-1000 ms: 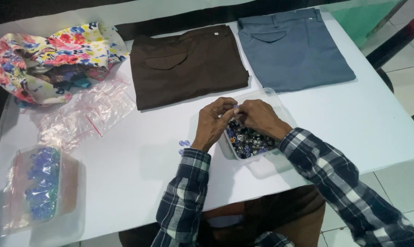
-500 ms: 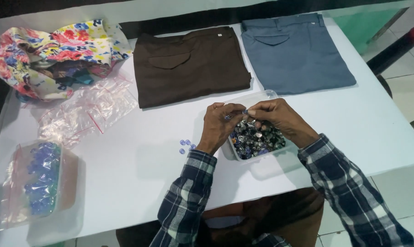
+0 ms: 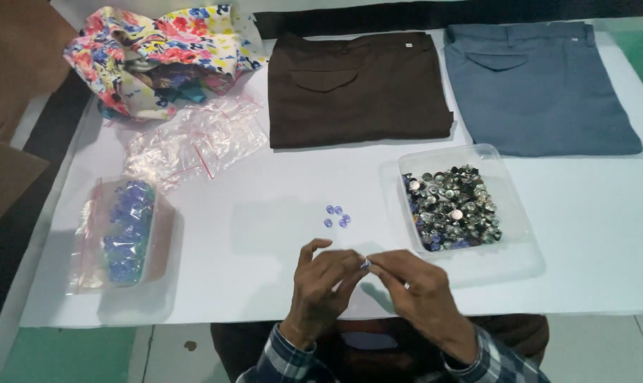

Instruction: The person is sorting and inspecting small buttons by picking them from a container and placing them on a work surface.

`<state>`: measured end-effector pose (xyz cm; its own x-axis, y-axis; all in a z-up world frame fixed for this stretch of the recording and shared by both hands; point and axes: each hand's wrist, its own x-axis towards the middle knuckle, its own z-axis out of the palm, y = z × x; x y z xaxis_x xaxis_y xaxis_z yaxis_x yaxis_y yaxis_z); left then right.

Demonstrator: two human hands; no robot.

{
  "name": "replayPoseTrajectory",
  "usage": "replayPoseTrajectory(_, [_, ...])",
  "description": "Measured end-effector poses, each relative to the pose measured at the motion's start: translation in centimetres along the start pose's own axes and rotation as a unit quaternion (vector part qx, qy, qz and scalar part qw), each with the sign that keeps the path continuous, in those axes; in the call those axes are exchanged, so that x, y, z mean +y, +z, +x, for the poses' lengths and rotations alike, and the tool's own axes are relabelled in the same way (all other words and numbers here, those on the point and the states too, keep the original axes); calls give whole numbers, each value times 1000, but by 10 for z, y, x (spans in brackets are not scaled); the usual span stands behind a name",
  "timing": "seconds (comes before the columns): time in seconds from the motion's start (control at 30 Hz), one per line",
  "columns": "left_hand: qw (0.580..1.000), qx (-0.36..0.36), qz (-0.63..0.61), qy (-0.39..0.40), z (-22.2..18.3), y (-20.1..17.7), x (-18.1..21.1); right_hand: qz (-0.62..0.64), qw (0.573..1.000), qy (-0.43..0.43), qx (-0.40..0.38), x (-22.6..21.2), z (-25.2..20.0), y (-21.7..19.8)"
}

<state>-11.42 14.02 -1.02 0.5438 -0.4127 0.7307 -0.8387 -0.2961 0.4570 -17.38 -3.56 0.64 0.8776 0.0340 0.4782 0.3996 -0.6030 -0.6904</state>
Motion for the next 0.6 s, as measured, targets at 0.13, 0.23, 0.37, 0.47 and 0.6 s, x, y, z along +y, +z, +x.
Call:
replayPoseTrajectory(0.13, [999,-17,33,-29,-42,-1,-18,7,999,4,-40,20,-19,42])
replayPoseTrajectory(0.23, [997,5,71,-36,-47,0,-27,-80,995,-65,-16,34,-18,62])
replayPoseTrajectory(0.37, [985,-58,88,-139,-48,7,-48,-99,994,-29,-28,33,6,69])
replayPoseTrajectory(0.47, [977,-58,76,-190,-46,13,-58,-96,994,46,-33,29,17,70])
replayPoseTrajectory(0.6, [975,-57,116,-182,-42,13,-58,-106,993,48,-11,28,21,73])
